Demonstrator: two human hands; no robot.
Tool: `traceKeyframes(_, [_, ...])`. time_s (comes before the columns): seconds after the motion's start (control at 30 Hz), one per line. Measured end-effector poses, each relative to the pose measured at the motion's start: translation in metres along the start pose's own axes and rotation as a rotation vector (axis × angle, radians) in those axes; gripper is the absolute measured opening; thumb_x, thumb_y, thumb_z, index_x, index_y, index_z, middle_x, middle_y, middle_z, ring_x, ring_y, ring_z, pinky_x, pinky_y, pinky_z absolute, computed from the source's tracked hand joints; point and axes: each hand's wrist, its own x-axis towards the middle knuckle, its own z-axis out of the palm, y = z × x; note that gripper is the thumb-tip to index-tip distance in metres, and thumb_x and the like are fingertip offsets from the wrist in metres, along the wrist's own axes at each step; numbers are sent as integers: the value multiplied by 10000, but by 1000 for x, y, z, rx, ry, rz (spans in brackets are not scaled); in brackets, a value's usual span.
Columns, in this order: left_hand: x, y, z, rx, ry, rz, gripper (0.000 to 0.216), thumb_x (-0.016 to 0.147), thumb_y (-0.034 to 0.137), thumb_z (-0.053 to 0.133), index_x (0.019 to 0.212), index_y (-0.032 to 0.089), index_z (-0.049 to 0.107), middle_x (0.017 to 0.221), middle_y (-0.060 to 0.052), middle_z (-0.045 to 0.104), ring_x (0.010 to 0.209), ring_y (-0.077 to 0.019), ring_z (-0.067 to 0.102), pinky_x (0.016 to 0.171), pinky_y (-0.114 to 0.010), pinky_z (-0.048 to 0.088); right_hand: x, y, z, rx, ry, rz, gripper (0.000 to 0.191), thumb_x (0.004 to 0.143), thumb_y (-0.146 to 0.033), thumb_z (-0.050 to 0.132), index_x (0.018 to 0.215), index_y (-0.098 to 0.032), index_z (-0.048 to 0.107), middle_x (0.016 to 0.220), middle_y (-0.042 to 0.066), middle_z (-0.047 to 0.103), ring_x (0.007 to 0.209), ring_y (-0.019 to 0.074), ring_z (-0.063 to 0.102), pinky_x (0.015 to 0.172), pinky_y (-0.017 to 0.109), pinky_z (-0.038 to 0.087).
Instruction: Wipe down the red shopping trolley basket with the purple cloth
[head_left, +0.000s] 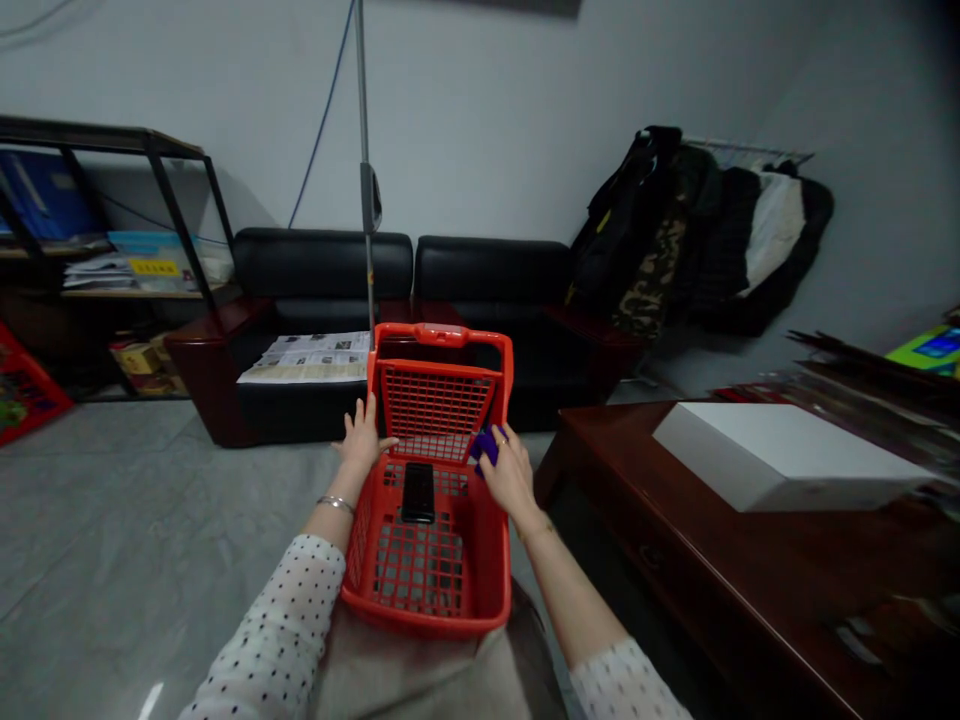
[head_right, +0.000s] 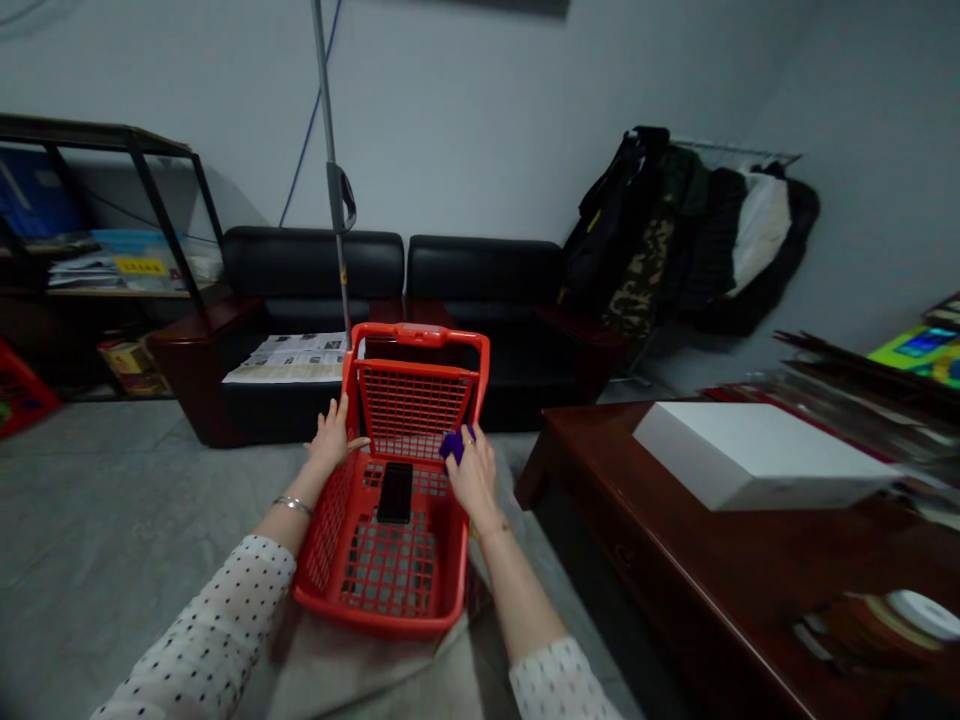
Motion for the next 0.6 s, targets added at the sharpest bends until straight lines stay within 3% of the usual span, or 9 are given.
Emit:
traceKeyframes(0.07, [-2, -7, -1, -5, 16, -8, 1007, 852, 523, 642, 1558, 375, -59, 1663, -123, 35, 1499, -398, 135, 999, -735, 369, -40, -1, 5, 28, 9, -21, 570, 874, -295, 447, 1429, -173, 481, 1481, 130, 451, 1311, 270, 485, 1094, 418, 406])
traceKeyframes(0.13, [-4, -14, -2, 7, 28, 1, 1032, 841, 531, 651, 1559, 365, -71, 1662, -130, 42, 1500, -395, 130, 1008, -723, 371, -54, -4, 8, 17, 8, -22, 571, 867, -292, 456, 1430, -199, 480, 1451, 119, 482, 1283, 270, 509, 1081, 415, 419])
traceKeyframes(0.2, [-7, -16, 0, 44, 53, 18, 1072, 821, 553, 664, 1566, 327, -73, 1661, -135, 16, 1509, -390, 72, 1038, -728, 331, -37, -9, 7, -19, -1, -10, 578, 858, -271, 468, 1428, -174, 479, 1420, 137, 503, 1249, 278, 529, 1062, 409, 429])
traceKeyframes(0.33, [-11, -10, 5, 127, 145, 46, 1088, 803, 609, 653, 1584, 223, 1, 1657, -144, -49, 1512, -377, -50, 1117, -692, 234, 31, -20, 3, -85, -57, 29, 577, 852, -234, 475, 1422, -141, 472, 1395, 158, 518, 1187, 277, 556, 998, 390, 459])
traceKeyframes(0.4, [-11, -7, 7, 132, 173, 34, 1046, 820, 611, 630, 1586, 207, 44, 1657, -146, -37, 1514, -374, -30, 1134, -665, 229, 42, -21, 2, -104, -110, 17, 569, 847, -217, 474, 1412, -144, 485, 1408, 156, 512, 1179, 277, 562, 993, 387, 461])
traceKeyframes(0.47, [-10, -7, 7, 118, 189, 1, 998, 847, 609, 592, 1586, 203, 59, 1657, -148, -11, 1514, -377, 17, 1130, -659, 246, 23, -17, 2, -111, -133, -34, 567, 836, -200, 478, 1400, -153, 502, 1416, 149, 509, 1204, 282, 555, 1019, 397, 450])
traceKeyframes(0.6, [-12, -15, 3, 89, 198, -45, 936, 884, 610, 525, 1587, 200, 62, 1657, -145, 25, 1507, -398, 75, 1110, -677, 274, -63, 1, 5, -82, -52, -144, 591, 830, -209, 470, 1421, -229, 486, 1421, 105, 507, 1244, 282, 530, 1040, 425, 455])
